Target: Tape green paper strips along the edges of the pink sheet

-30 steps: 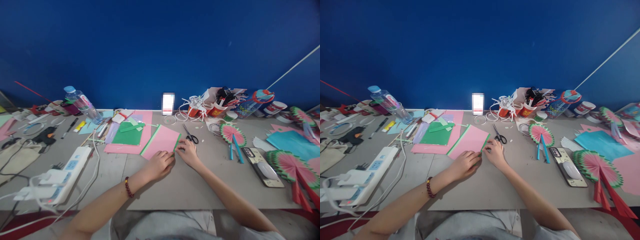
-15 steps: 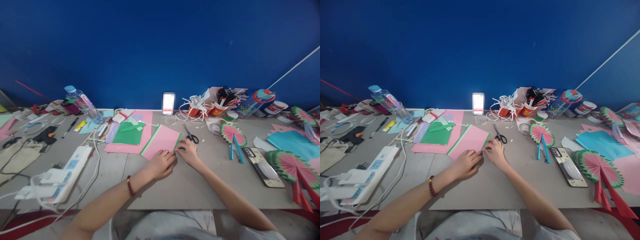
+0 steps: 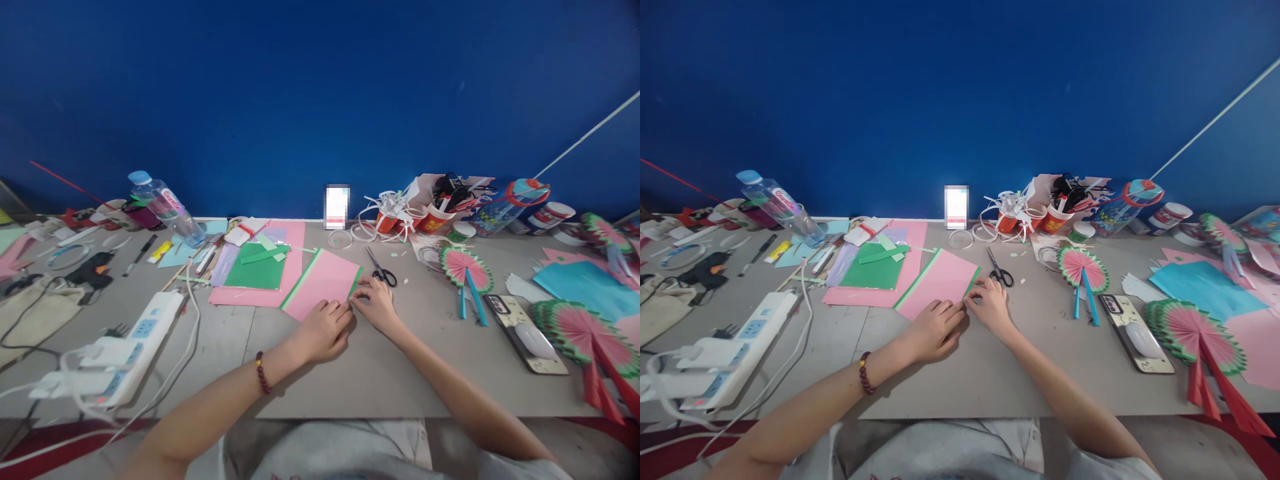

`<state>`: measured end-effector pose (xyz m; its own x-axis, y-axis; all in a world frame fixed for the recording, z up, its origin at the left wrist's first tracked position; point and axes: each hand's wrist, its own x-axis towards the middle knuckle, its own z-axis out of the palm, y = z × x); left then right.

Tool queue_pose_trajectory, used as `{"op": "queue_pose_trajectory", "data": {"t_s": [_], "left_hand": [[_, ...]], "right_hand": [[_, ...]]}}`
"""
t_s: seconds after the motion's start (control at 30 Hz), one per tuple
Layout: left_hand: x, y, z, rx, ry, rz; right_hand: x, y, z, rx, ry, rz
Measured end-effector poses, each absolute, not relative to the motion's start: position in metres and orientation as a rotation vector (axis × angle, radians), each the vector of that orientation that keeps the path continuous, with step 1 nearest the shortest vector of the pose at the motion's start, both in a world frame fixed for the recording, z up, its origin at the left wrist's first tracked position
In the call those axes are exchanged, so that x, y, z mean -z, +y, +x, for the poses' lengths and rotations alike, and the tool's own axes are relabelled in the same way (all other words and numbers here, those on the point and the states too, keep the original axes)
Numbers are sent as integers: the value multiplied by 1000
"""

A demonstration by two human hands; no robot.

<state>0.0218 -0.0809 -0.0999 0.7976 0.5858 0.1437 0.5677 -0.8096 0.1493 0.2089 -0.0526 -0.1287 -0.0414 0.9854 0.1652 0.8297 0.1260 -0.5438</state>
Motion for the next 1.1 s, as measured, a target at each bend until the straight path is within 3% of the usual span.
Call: {"op": "queue_pose_trajectory", "data": {"t_s": [1.1], "left_hand": [[104, -83, 22, -306, 977, 2862]], "right_hand": [[133, -54, 210, -297, -1965, -1674]]}}
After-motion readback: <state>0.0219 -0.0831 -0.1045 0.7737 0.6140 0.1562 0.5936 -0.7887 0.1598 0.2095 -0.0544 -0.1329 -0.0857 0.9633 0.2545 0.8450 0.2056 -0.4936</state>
